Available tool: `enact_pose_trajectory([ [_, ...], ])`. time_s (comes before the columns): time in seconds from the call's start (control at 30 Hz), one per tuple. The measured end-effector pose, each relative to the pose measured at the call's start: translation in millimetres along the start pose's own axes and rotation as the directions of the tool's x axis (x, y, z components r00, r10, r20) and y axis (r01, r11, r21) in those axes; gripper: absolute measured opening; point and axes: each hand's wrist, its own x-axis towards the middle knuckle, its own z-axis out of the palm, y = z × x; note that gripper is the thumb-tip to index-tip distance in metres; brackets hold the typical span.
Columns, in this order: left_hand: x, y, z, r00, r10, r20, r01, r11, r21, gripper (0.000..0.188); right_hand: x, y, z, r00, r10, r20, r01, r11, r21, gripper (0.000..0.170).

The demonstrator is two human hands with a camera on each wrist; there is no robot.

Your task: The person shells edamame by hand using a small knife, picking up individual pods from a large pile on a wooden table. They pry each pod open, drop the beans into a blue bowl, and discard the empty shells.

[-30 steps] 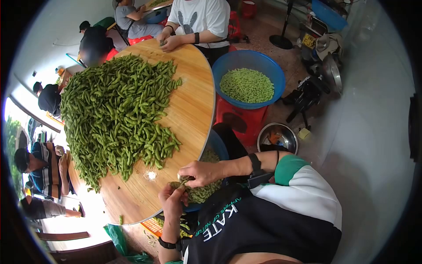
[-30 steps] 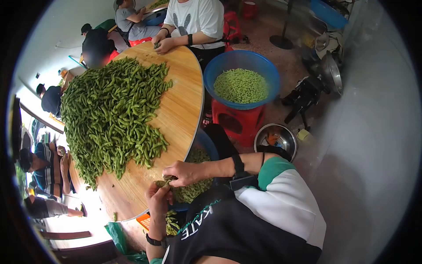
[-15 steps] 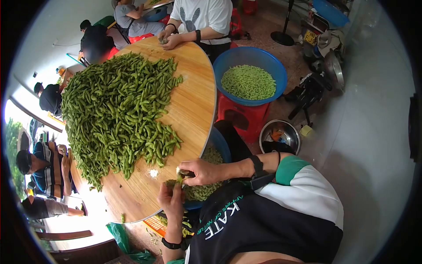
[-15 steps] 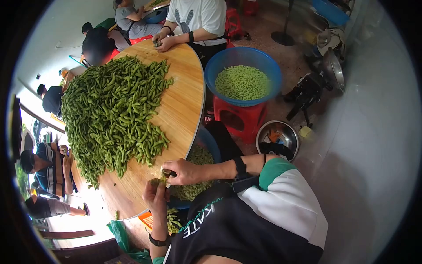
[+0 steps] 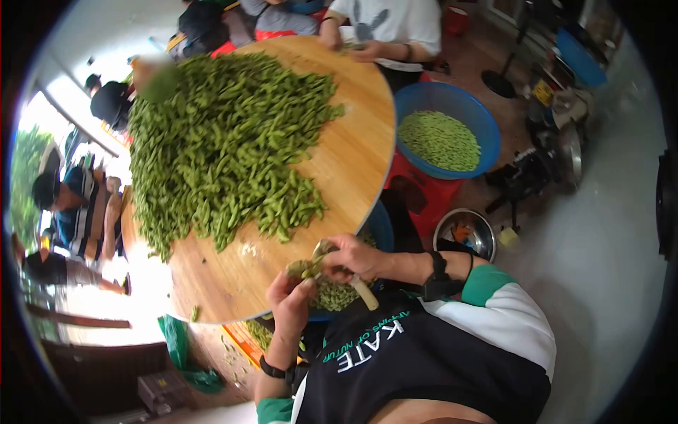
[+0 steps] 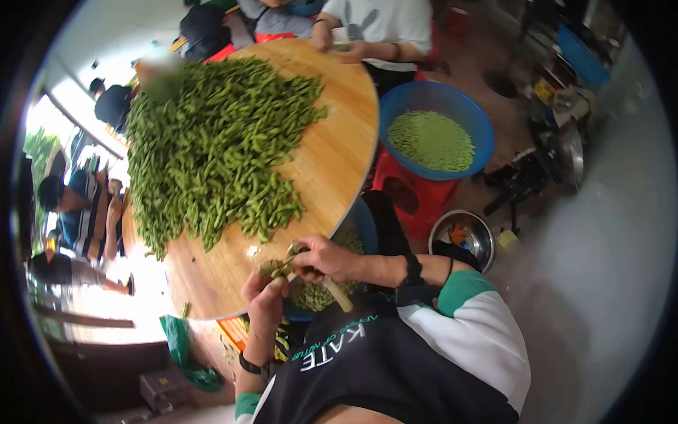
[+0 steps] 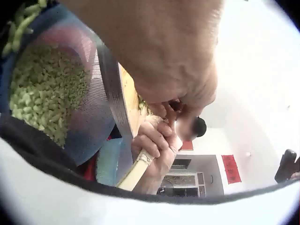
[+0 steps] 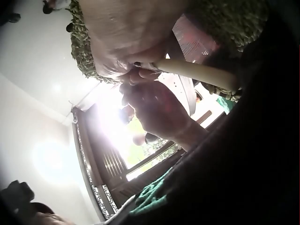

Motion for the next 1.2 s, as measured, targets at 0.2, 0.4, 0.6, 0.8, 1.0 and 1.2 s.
enact_pose_trajectory([
  [0.2, 8, -10, -12, 0.973, 0.191, -0.126, -0.162, 0.964, 0.212, 0.020, -1, 2, 13, 0.992, 0.118, 0.041, -0.115, 0.991, -0.072, 0.010],
  [0.4, 15, 10, -19, 0.987, 0.022, -0.158, -0.052, 0.981, -0.187, 0.018, 1, -14, 5, 1.000, 0.015, -0.009, -0.017, 0.969, -0.246, 0.031],
  [0.6, 14, -12, -23, 0.985, -0.081, -0.151, 0.059, 0.988, -0.146, 0.016, 3, -7, 15, 0.994, -0.027, 0.108, 0.066, 0.923, -0.380, 0.039],
  [0.8, 9, -6, -19, 0.977, -0.083, -0.197, 0.090, 0.996, 0.027, 0.016, 3, -3, 15, 0.987, 0.052, 0.149, -0.020, 0.977, -0.212, 0.040],
  [1.0, 11, -23, -21, 0.970, 0.146, -0.193, -0.108, 0.975, 0.197, 0.011, 5, -1, 16, 0.985, 0.092, 0.148, -0.074, 0.990, -0.122, 0.042],
  [1.2, 10, -6, -19, 0.984, 0.053, -0.170, -0.026, 0.988, 0.155, 0.014, 5, -5, 15, 0.962, 0.173, 0.212, -0.190, 0.980, 0.060, 0.046],
])
